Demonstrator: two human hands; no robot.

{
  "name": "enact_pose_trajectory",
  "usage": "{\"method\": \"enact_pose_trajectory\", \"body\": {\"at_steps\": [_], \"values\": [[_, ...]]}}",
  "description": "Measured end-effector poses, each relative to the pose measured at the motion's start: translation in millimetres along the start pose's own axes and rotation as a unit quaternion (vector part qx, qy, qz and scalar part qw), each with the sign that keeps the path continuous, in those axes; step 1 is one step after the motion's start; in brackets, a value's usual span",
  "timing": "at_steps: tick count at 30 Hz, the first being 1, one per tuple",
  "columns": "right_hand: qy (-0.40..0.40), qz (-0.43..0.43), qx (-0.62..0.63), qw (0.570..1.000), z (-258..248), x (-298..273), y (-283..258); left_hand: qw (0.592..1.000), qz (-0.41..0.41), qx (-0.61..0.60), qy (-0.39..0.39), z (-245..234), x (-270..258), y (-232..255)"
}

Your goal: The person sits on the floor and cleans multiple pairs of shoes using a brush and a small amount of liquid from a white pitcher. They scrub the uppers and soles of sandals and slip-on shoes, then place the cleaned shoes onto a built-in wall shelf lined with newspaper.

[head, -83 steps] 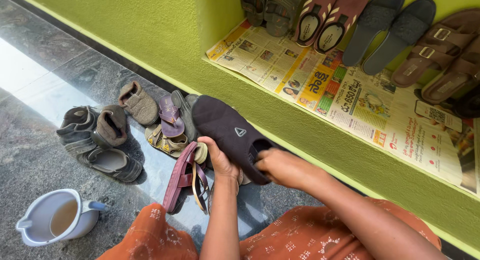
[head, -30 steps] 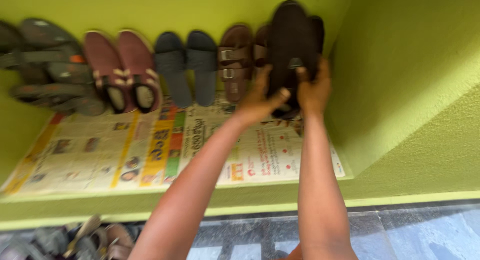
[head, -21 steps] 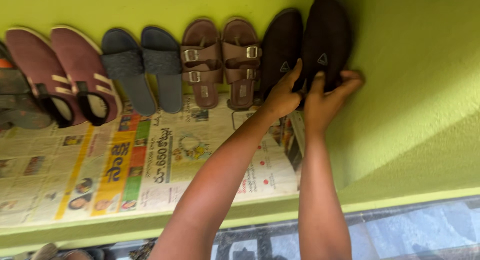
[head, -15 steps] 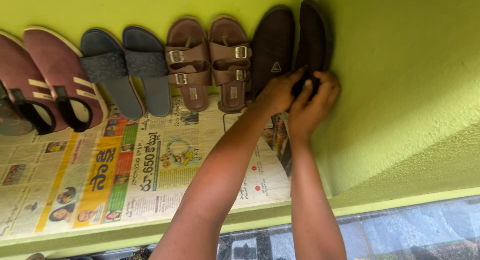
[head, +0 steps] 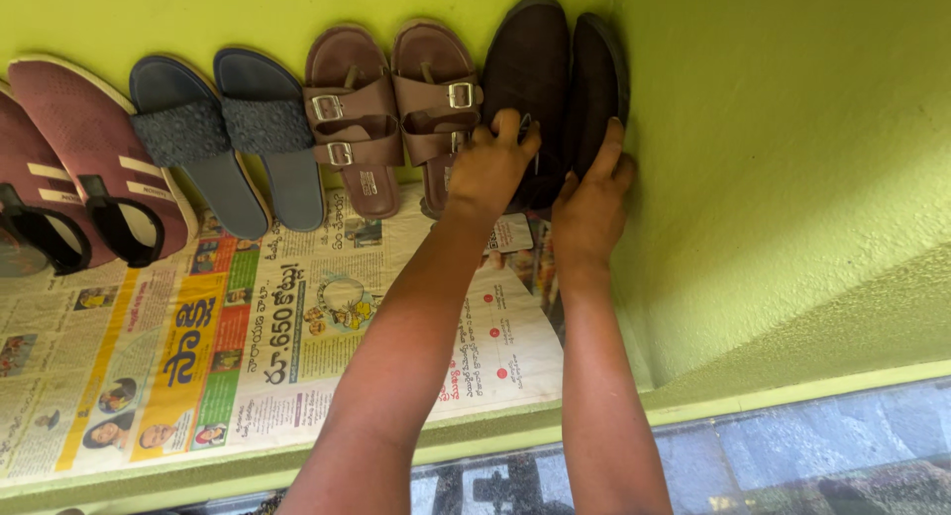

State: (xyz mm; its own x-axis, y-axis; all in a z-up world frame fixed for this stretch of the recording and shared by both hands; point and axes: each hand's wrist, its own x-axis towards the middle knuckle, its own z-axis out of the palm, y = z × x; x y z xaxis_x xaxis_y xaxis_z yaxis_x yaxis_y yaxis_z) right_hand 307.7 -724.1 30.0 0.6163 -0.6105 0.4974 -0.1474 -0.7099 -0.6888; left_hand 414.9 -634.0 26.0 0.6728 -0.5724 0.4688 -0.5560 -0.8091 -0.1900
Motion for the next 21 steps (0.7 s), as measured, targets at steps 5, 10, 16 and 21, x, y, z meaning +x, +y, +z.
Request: {"method": "enact_pose_trajectory", "body": {"at_steps": [5, 10, 16, 21], "values": [[-0.014, 0.023, 0.045, 0.999, 8, -6, -2, 0.997, 0.003, -0.076, -0.026, -5, -3, -6], [0.066, -0.007, 0.061, 0.996, 23, -8, 11, 0.994, 0.010, -0.059, -0.096, -24, -3, -10], [0.189, -0.101, 0.094, 0.972, 46, -18, 29, 0.985, 0.022, -0.132, -0.106, -38, -7, -19], [0.142, 0.069, 0.316, 0.936, 62, -13, 32, 0.979, 0.033, -0.147, -0.136, -35, 0, -27]]}}
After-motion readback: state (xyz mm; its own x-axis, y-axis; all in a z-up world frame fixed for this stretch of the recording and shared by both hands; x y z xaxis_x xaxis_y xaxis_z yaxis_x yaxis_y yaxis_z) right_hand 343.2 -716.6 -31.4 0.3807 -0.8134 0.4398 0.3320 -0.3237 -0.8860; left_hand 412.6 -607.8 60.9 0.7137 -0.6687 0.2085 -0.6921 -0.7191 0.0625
